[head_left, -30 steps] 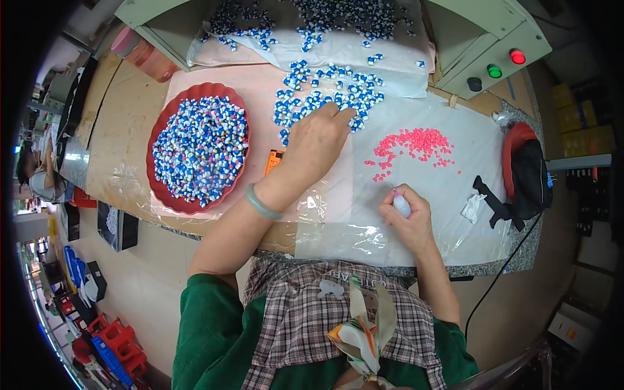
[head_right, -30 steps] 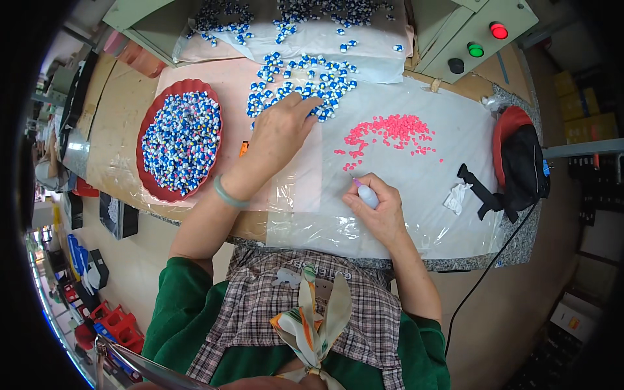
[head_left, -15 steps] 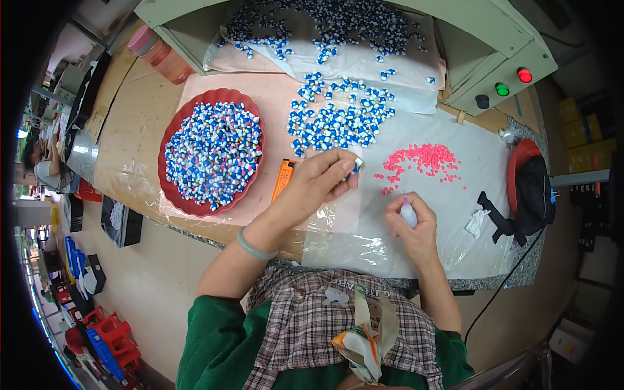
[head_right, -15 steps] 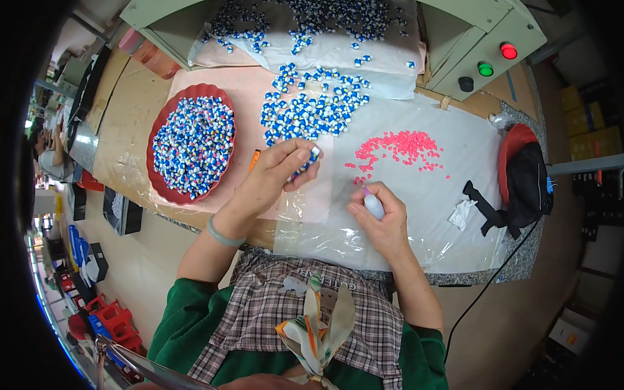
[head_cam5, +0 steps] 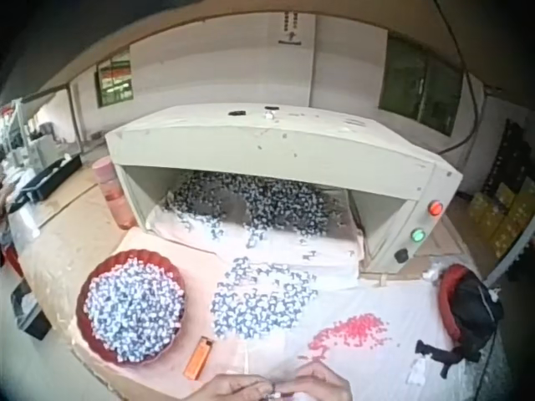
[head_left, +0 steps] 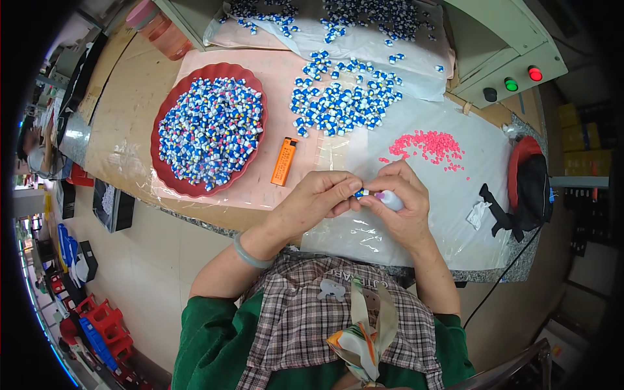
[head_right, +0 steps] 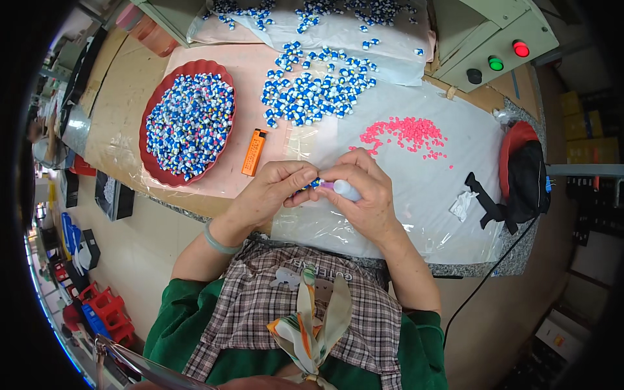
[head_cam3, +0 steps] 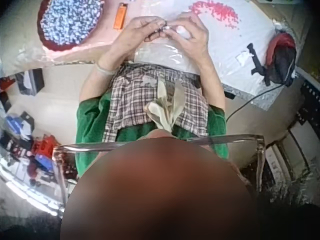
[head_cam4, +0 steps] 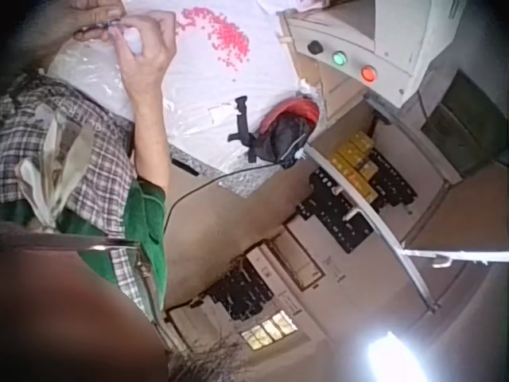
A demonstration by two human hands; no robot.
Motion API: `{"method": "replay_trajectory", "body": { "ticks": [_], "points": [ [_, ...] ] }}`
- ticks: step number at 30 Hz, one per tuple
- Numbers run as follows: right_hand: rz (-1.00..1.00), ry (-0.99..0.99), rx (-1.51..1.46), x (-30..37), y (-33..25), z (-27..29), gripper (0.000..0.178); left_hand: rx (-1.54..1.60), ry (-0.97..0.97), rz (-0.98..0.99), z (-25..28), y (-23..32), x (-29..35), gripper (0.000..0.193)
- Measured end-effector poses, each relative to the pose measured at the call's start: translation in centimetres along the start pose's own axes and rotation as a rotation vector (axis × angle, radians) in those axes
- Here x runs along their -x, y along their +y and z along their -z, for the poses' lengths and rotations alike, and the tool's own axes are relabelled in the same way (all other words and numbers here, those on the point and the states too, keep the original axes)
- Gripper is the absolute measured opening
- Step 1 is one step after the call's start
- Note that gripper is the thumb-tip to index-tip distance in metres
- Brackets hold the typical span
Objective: Applying glue to small blue and pink plastic parts at a factory workbench.
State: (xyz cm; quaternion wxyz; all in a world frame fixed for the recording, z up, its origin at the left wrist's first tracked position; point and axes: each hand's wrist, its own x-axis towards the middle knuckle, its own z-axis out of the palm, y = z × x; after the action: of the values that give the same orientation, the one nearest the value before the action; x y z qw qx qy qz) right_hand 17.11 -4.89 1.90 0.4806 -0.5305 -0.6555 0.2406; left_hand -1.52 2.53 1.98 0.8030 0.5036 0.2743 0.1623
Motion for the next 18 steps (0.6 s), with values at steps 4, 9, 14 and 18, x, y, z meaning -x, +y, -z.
{"method": "replay_trajectory", "body": {
  "ticks": [4,9,14,18],
  "points": [
    [0.009,0.025,-0.029,0.5,0.4,-0.3,0.025,0.108,0.096,-0.029,-0.9,-0.4,0.4,0.029],
    [-0.027,0.021,-0.009,1.5,0.6,-0.1,0.024,0.156,0.086,-0.012,-0.8,-2.1,0.3,0.024],
    [-0.393,-0.005,-0.39,2.3,-0.6,0.7,0.032,0.176,0.05,0.019,-1.0,-2.8,0.1,0.021],
    [-0.534,0.092,-0.783,2.4,-0.9,2.0,0.022,0.242,0.058,0.047,-0.9,-2.8,0.1,0.02]
  ]
}}
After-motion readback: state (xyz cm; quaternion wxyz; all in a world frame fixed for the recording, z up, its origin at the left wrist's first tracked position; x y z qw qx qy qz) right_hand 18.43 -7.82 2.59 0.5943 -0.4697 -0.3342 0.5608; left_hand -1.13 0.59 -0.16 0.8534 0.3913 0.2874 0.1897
